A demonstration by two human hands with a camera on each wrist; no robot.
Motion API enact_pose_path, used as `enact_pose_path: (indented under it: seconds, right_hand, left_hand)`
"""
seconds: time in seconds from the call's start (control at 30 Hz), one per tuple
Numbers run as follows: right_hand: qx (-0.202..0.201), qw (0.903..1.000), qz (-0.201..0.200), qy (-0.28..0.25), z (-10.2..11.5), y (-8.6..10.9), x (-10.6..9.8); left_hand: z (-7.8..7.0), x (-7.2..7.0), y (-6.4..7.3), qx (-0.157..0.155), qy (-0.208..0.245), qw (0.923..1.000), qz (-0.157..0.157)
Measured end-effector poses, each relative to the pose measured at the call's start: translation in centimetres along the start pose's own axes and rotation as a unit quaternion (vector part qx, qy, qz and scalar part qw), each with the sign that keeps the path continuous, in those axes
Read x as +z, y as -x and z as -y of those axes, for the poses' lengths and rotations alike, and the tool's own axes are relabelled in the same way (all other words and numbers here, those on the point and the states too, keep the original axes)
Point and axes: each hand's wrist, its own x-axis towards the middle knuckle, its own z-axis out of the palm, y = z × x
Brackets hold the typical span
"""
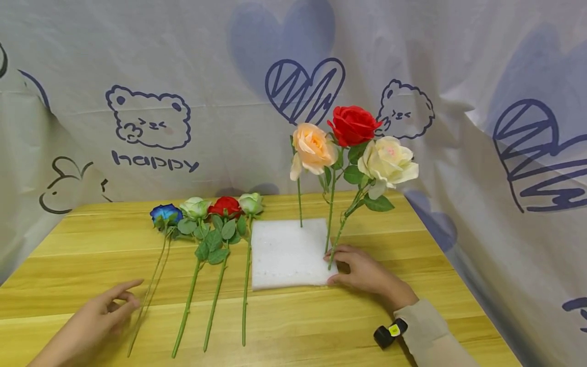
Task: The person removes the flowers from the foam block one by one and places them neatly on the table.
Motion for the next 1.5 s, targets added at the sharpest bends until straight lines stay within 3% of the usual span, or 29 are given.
enact_pose_path:
  seconds: [0.3, 0.63, 0.97, 1.5]
  right_hand:
    - [0.002, 1.0000, 0.001, 0.001, -0.1, 0.0, 0.1]
    - [0.002, 1.0000, 0.003, 0.001, -0.1, 0.0, 0.1]
    - [0.004, 1.0000, 0.000, 0.001, 0.1, 0.0, 0.1]
    - [0.005, 0.9999, -0.001, -0.011, 0.1, 0.0, 0.0]
  left_hand:
    - [-1.8, -0.6, -1.2, 0.022, 0.008, 0.9997, 0.012]
    - [-3.7, -0.2, -1.8, 0.076, -0.061, 0.9951, -0.016]
    - [-5.8, 0.5, -3.3, 0.135, -0.064, 0.9885, -0.027]
    - [-8.8, 1.7, -6.1, 0.195, -0.040, 0.9787, -0.047]
